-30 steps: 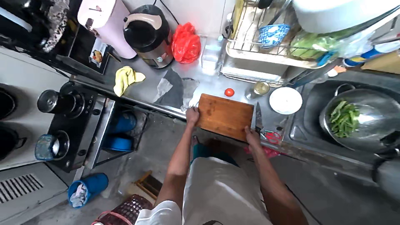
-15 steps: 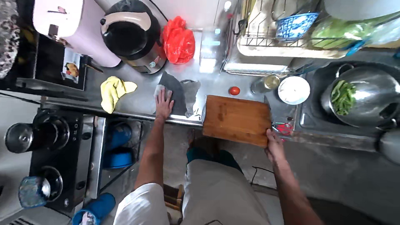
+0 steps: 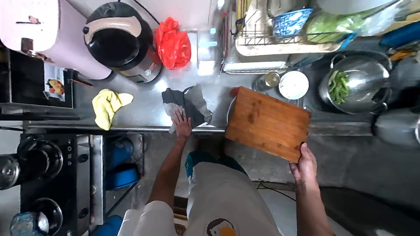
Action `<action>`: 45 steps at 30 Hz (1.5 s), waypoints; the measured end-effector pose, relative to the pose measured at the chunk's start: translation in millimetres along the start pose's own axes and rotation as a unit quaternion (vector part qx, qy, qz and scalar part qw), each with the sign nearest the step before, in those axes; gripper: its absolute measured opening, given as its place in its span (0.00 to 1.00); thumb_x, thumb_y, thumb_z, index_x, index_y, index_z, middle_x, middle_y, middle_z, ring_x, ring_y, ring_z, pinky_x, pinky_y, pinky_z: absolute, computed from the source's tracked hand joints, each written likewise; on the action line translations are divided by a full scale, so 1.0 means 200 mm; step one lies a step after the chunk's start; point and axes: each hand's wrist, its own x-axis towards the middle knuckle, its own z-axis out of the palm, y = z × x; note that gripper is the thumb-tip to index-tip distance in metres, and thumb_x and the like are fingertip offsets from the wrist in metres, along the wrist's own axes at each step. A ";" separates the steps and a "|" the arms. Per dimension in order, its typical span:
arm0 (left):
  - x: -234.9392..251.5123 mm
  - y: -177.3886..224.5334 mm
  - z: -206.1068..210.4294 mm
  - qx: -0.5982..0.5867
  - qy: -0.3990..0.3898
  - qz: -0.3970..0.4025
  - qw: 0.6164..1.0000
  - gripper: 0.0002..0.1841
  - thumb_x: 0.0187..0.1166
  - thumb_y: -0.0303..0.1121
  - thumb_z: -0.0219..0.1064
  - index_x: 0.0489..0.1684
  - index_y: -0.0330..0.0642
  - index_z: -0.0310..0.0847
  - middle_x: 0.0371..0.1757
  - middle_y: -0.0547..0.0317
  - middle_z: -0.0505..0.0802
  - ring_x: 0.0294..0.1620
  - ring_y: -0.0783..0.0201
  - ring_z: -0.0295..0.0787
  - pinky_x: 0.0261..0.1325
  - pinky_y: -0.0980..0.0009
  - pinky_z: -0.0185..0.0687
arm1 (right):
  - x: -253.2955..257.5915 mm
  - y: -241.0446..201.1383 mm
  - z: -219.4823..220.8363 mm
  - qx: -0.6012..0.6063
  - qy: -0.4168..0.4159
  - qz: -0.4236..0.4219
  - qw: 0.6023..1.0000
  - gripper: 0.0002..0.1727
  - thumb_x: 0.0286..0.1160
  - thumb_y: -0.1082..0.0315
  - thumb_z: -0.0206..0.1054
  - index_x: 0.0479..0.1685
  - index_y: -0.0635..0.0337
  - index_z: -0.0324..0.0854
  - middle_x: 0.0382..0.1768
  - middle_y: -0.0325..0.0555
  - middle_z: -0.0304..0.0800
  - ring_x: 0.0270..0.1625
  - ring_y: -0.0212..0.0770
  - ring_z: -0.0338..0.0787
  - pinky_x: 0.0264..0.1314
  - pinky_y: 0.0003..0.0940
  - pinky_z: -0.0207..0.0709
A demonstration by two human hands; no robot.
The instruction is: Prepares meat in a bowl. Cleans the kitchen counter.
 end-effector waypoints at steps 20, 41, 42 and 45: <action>0.28 0.22 -0.02 0.059 -0.026 0.200 0.978 0.31 0.88 0.66 0.34 0.94 0.86 0.46 0.99 0.71 0.39 0.97 0.40 0.21 0.80 0.14 0.20 | 0.01 -0.09 -0.57 -0.002 0.061 -0.013 0.998 0.24 0.96 0.50 0.44 0.73 0.54 0.74 0.56 0.38 0.93 0.57 0.35 0.94 0.61 0.38 0.90; 0.02 1.15 0.31 0.042 -0.059 0.203 0.976 0.34 0.90 0.63 0.40 0.97 0.76 0.41 0.99 0.69 0.35 0.97 0.42 0.15 0.81 0.15 0.17 | 0.04 -0.14 -0.93 0.050 0.101 -0.063 0.992 0.24 0.96 0.50 0.43 0.76 0.55 0.71 0.61 0.39 0.91 0.63 0.36 0.91 0.69 0.39 0.87; 0.00 1.20 0.32 0.042 -0.060 0.199 0.977 0.34 0.90 0.63 0.39 0.97 0.76 0.41 0.99 0.68 0.35 0.97 0.42 0.16 0.82 0.15 0.17 | 0.03 -0.13 -0.95 0.049 0.102 -0.065 0.991 0.24 0.96 0.50 0.44 0.75 0.54 0.72 0.61 0.39 0.91 0.63 0.36 0.91 0.69 0.39 0.86; -0.04 1.34 0.38 0.035 -0.054 0.200 0.978 0.33 0.89 0.64 0.39 0.97 0.76 0.43 0.99 0.66 0.38 0.97 0.41 0.19 0.83 0.16 0.18 | 0.02 -0.12 -0.99 0.052 0.102 -0.066 0.991 0.24 0.95 0.49 0.46 0.76 0.54 0.71 0.62 0.39 0.91 0.63 0.37 0.91 0.69 0.40 0.86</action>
